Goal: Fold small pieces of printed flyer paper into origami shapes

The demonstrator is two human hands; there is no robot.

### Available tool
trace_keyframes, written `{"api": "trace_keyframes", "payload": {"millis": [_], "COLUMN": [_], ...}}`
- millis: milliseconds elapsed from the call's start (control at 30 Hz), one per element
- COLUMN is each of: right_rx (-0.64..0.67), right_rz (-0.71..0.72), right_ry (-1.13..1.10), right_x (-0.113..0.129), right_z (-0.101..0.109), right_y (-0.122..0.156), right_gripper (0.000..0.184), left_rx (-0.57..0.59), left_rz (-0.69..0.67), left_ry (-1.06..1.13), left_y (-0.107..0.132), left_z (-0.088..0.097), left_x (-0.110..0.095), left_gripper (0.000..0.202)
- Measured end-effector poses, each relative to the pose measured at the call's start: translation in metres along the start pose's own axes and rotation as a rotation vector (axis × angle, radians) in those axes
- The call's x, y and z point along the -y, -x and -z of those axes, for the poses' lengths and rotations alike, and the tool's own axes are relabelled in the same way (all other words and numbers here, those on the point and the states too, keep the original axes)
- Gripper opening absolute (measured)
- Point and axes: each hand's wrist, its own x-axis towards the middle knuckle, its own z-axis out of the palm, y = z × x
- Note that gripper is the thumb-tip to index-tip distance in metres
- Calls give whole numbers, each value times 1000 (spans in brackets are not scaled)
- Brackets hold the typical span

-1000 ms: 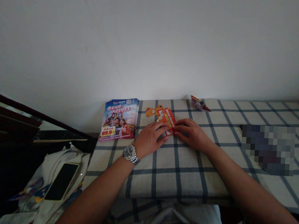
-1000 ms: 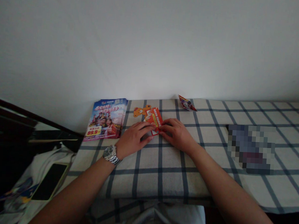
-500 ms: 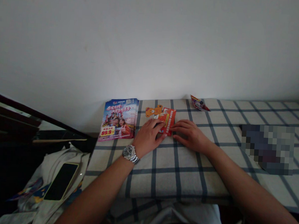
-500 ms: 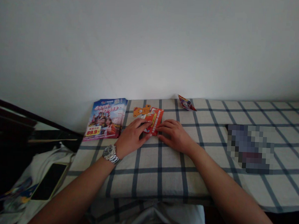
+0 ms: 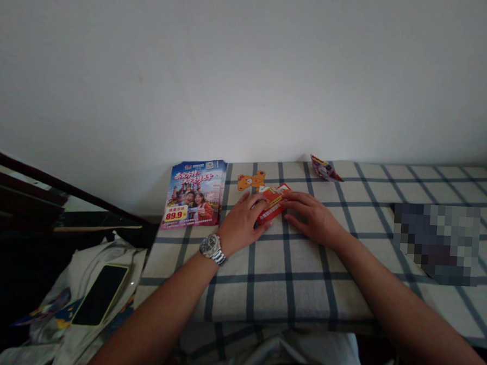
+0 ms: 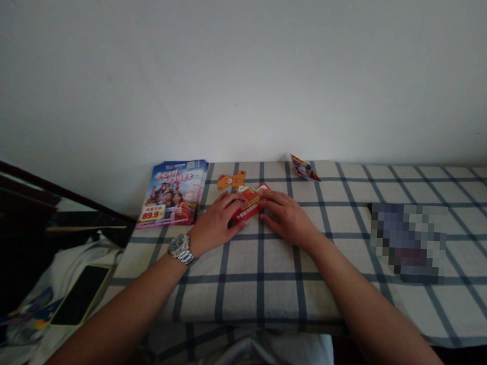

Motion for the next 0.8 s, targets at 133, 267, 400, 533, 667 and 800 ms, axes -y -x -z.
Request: {"api": "trace_keyframes", "payload": {"millis": [133,267,400,533,667,800], "right_rx": [8,24,20,13,10,26], "right_rz": [-1,-2,-6,-3,-5,-5], "right_ry": [12,12,24,51,90,110], "right_x": [-4,-8,-7,-5,-2,0], "right_z": [-3,-6,-6,-5,-3,-3], "right_y": [2,4,3,3,2,1], "right_gripper": [35,37,37,36,33,29], "left_rx": [-4,-31,-34,-27,-16,-14], "left_rz": [-10,-7,-15,24,57,67], "left_ry": [1,20,14,-29,-58,-59], "left_y": [-1,-1,0,1,1,1], "left_z": [0,2,4,3,3,2], "left_x": [0,-2,-4,-5,-4,-1], "left_gripper": [35,30,33,36,41,42]}}
